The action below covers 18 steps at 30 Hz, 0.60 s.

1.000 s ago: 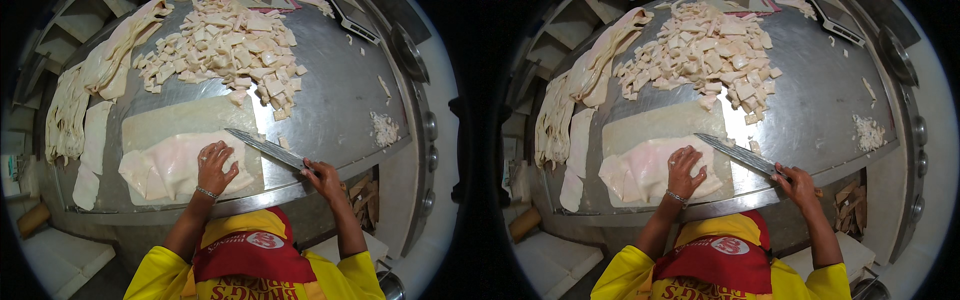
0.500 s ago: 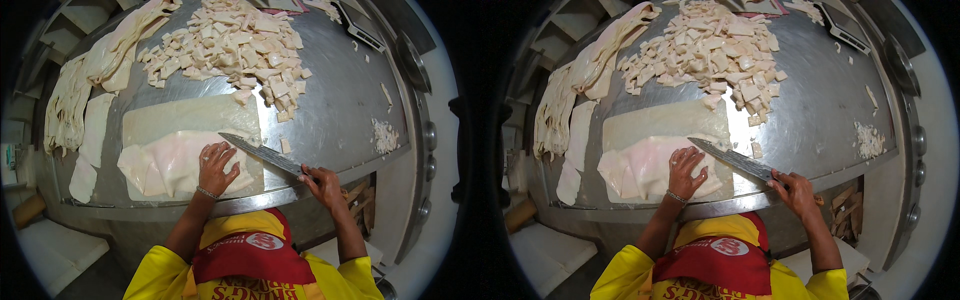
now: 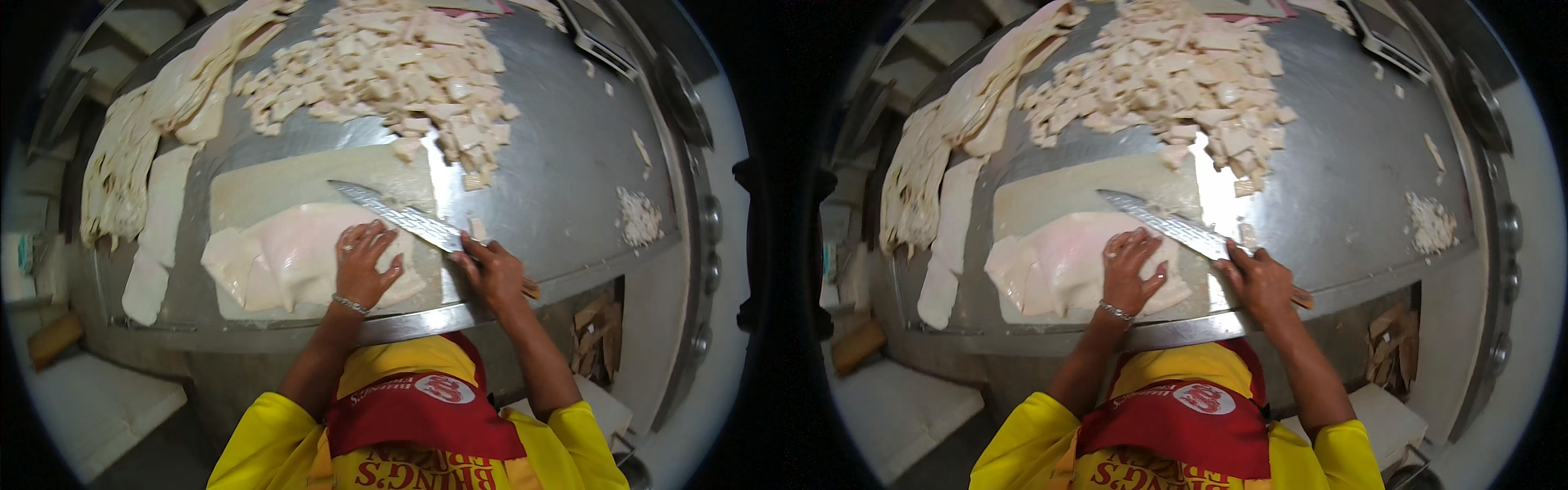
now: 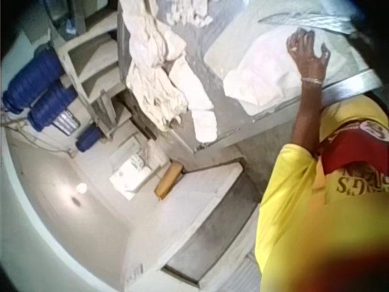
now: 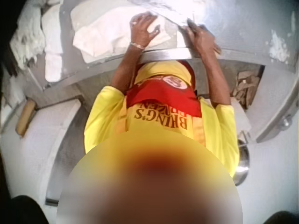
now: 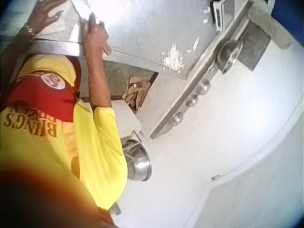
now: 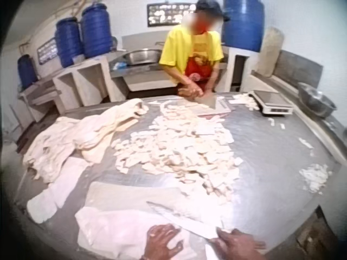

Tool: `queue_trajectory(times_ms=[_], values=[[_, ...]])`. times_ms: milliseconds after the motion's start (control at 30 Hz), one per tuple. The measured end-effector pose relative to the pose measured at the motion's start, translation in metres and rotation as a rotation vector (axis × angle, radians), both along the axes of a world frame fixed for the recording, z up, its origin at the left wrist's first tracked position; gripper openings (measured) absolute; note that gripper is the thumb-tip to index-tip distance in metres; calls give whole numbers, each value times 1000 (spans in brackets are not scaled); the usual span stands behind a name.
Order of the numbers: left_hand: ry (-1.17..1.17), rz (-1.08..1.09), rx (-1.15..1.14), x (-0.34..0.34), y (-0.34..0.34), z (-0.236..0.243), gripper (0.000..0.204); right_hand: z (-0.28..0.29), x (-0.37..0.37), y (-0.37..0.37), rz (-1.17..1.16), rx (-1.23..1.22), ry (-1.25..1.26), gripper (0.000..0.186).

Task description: The person uses a large knife to cut a flat sheet of pale meat into strips and then into small cubes on a stainless steel table. The cut pieces accumulate in a pile on the table as the person continues cutting additional sheets.

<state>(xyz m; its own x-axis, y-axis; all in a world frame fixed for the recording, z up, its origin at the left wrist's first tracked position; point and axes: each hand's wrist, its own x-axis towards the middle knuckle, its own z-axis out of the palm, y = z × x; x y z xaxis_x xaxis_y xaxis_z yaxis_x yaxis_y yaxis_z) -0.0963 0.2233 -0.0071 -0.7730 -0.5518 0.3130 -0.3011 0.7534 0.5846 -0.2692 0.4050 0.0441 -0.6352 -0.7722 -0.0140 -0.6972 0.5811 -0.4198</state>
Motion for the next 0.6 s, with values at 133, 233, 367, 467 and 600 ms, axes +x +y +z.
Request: queue_trajectory(times_ms=[133, 233, 367, 467, 600], values=[[-30, -14, -28, 0, -1, 2, 40, -16, -6, 7, -56, 1, 33, 41], [-8, -12, -15, -2, 2, 5, 37, -9, -22, 41, -94, -4, 55, 41], [144, 52, 124, -5, 2, 3, 45, 4, -30, 78, -143, -21, 164, 42], [186, 17, 166, -30, 24, 24, 56, 20, -24, 96, -191, -68, 208, 45], [92, -293, -149, -90, 72, 49, 59, 37, -24, 128, -235, -112, 262, 45]])
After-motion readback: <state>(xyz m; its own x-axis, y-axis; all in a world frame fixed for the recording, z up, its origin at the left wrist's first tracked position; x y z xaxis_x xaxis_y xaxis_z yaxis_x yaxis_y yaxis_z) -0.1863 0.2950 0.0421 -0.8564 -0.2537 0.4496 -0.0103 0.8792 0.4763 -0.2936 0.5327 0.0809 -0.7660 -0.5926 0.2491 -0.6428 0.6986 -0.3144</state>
